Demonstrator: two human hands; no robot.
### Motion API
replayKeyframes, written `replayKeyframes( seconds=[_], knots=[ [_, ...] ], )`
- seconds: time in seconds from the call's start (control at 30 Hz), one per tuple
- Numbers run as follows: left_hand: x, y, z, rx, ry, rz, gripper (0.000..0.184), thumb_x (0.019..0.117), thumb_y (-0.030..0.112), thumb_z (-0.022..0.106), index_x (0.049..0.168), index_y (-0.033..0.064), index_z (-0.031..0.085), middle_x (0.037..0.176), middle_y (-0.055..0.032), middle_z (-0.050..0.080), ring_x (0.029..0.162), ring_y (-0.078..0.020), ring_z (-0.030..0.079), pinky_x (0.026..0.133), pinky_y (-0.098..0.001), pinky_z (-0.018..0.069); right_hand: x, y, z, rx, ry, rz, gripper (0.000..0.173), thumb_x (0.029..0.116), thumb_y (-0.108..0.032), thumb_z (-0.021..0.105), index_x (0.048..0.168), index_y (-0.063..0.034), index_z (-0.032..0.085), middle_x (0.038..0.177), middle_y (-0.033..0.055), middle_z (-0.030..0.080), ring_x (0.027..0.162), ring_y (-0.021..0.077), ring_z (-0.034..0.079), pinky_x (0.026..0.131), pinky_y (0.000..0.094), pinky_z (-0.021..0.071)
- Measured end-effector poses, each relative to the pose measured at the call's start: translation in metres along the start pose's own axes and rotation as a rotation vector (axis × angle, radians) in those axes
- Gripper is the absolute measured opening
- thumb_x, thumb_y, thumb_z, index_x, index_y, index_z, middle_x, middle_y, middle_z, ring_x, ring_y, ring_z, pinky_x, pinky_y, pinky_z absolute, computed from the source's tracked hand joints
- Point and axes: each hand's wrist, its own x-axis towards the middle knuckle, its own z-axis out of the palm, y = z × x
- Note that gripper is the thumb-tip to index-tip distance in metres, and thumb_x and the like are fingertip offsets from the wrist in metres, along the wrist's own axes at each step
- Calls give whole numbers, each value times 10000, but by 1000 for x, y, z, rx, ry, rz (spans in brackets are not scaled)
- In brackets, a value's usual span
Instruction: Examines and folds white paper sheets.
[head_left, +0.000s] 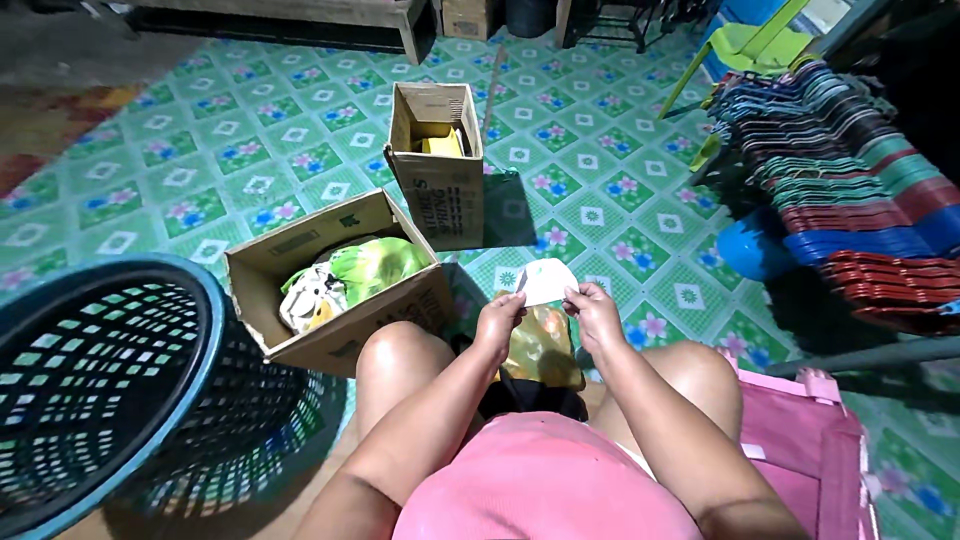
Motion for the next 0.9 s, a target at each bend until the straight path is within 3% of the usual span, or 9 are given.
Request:
replayKeyframes(
  seconds=[0.1, 0.17, 0.27, 0.33, 0.43, 0.6, 0.73, 0.8, 0.9],
  knots=[
    [0, 0, -1, -4, -6, 9, 158, 1003, 145, 656, 970, -8, 681, 839, -66, 672, 727, -113, 622, 692, -254, 527, 1, 2, 0, -15, -12, 8, 100, 963, -29, 676, 976, 16, 588, 852, 98, 648, 710, 140, 641, 696, 282, 568],
    [1, -1, -3, 3, -11, 26, 139, 985, 129, 678, 920, 5, 680, 819, -59, 664, 720, -110, 612, 686, -253, 519, 2, 3, -1, -105, -20, -23, 160, 947, -26, 693, 1067, 9, 593, 938, 109, 646, 780, 156, 639, 725, 306, 556],
    [2, -1, -5, 21, -18, 50, 156, 960, 111, 706, 844, 22, 652, 783, -47, 643, 687, -104, 585, 659, -249, 500, 0, 0, -5, -399, -40, -212, 520, 894, -43, 745, 1352, -3, 502, 1356, 199, 555, 1187, 281, 601, 970, 449, 539],
    [1, -2, -5, 48, -30, 69, 176, 943, 103, 725, 812, 30, 633, 767, -43, 632, 674, -100, 569, 646, -248, 488, -2, -5, -7, -582, -59, -451, 597, 850, -17, 762, 1385, 22, 499, 1467, 245, 485, 1348, 379, 491, 1062, 534, 473],
    [0, -3, -6, 166, -60, 109, 190, 916, 113, 756, 802, 38, 624, 791, -45, 640, 731, -111, 593, 712, -279, 509, -3, -8, -10, -801, -114, -786, 555, 768, 18, 742, 1307, -23, 619, 1521, 239, 455, 1375, 457, 454, 1081, 633, 430],
    [-2, -5, -5, 215, -81, 165, 199, 866, 88, 800, 815, 24, 619, 831, -68, 661, 780, -127, 625, 753, -303, 535, -2, -18, -14, -999, -300, -555, 284, 858, -137, 778, 1128, -89, 705, 1611, 151, 369, 1445, 410, 372, 1126, 634, 358],
    [-3, -5, -3, -50, -117, 141, 131, 997, 93, 631, 909, 27, 560, 869, -66, 647, 777, -126, 612, 752, -298, 529, 0, -14, -20, -985, -309, -805, 57, 877, -124, 751, 854, -73, 757, 1512, 126, 520, 1444, 384, 396, 1143, 653, 324],
    [-6, 1, -1, -183, -112, 60, 177, 1077, 198, 515, 1032, 36, 571, 880, -52, 627, 775, -124, 615, 758, -288, 541, -2, -15, -22, -1021, -279, -967, 102, 843, -29, 698, 801, -95, 764, 1476, 122, 566, 1435, 394, 419, 1126, 666, 333],
    [-4, 3, -1, -244, -77, 25, 176, 1073, 201, 528, 1034, 35, 572, 874, -58, 627, 758, -127, 611, 740, -283, 537, -4, -14, -25, -1050, -296, -1098, 125, 833, -15, 702, 764, -101, 761, 1472, 122, 573, 1448, 398, 407, 1141, 658, 323]
  ],
)
